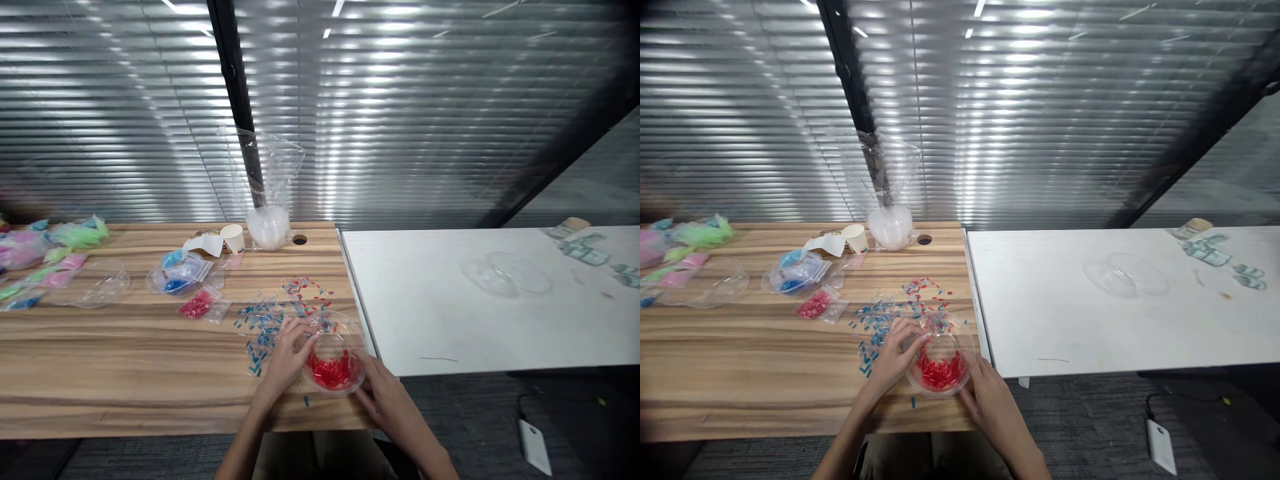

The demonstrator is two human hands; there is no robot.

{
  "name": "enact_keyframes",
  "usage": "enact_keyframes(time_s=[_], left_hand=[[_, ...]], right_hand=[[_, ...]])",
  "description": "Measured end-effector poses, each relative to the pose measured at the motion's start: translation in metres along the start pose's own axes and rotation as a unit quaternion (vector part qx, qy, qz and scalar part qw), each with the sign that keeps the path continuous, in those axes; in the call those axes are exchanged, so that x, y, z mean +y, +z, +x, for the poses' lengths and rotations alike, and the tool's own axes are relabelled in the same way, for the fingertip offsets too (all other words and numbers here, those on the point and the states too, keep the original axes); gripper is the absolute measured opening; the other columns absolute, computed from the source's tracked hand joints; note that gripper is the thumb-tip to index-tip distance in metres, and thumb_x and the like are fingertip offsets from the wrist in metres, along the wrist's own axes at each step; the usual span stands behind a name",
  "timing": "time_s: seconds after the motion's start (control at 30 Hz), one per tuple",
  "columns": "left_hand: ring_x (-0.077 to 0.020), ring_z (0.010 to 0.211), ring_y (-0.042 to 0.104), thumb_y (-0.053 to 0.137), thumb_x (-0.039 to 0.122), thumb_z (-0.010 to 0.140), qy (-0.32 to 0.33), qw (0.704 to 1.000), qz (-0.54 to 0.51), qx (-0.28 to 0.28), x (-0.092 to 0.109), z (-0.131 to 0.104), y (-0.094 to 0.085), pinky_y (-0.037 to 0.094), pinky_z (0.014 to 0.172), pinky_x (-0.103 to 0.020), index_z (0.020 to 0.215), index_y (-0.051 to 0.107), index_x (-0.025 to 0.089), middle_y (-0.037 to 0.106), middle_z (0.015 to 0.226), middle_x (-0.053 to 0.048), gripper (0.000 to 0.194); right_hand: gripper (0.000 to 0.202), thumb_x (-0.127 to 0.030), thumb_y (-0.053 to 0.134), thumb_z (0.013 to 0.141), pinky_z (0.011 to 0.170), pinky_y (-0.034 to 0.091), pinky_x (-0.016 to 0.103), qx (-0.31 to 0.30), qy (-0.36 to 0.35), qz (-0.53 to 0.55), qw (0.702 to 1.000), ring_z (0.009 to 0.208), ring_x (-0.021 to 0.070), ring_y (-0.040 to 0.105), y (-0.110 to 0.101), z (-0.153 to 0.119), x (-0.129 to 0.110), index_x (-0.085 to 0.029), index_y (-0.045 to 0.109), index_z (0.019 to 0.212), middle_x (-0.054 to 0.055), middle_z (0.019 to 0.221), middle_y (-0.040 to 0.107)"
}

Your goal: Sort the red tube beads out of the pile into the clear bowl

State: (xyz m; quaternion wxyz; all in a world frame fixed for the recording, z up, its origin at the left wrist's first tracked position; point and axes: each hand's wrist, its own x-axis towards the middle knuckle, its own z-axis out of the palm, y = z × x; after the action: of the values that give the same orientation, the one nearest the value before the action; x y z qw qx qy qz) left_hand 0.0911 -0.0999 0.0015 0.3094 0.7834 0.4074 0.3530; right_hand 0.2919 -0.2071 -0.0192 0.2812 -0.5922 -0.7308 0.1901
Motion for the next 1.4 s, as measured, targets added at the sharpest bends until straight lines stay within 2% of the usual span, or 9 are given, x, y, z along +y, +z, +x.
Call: enact_keyframes(time_s=[0.13,0.7,0.97,1.4], left_hand=[[-0.0203,0.088,0.055,0.052,0.030,0.088,0.005,1.000,-0.006,0.014,-0.0014,0.0000,0.0009,0.039,0.086,-0.037,0.079,0.063,0.020,0.066,0.086,-0.004,0.017],[-0.0178,0.087,0.056,0.053,0.024,0.088,0.012,1.000,0.010,0.002,-0.0010,-0.0001,0.0004,0.033,0.093,-0.037,0.079,0.062,0.020,0.065,0.086,-0.001,0.013],[-0.0191,0.086,0.055,0.052,0.029,0.089,0.020,1.000,0.011,0.006,0.0019,0.0016,-0.0014,0.037,0.087,-0.036,0.078,0.061,0.019,0.065,0.084,-0.003,0.017],[-0.0190,0.085,0.056,0.052,0.030,0.089,0.018,1.000,0.018,0.010,0.0021,0.0024,-0.0012,0.036,0.088,-0.037,0.078,0.062,0.020,0.066,0.084,-0.002,0.018]], right_hand=[[0.052,-0.012,0.047,0.084,0.097,0.048,0.041,0.001,-0.002,0.005,1.000,0.114,0.0221,0.057,0.0005,-0.0001,0.0001,-0.023,0.039,0.133,0.010,0.125,0.057],[0.051,-0.012,0.045,0.085,0.096,0.049,0.039,0.007,-0.013,0.003,1.000,0.113,0.0218,0.056,0.0024,-0.0006,0.0020,-0.022,0.036,0.134,0.010,0.125,0.056],[0.051,-0.012,0.046,0.085,0.096,0.048,0.042,0.001,-0.011,0.002,1.000,0.113,0.0232,0.056,0.0032,-0.0009,0.0032,-0.021,0.035,0.134,0.011,0.124,0.056],[0.050,-0.012,0.047,0.083,0.094,0.049,0.041,0.020,-0.020,-0.003,1.000,0.110,0.0231,0.057,0.0064,-0.0005,0.0053,-0.022,0.037,0.132,0.010,0.122,0.057]])
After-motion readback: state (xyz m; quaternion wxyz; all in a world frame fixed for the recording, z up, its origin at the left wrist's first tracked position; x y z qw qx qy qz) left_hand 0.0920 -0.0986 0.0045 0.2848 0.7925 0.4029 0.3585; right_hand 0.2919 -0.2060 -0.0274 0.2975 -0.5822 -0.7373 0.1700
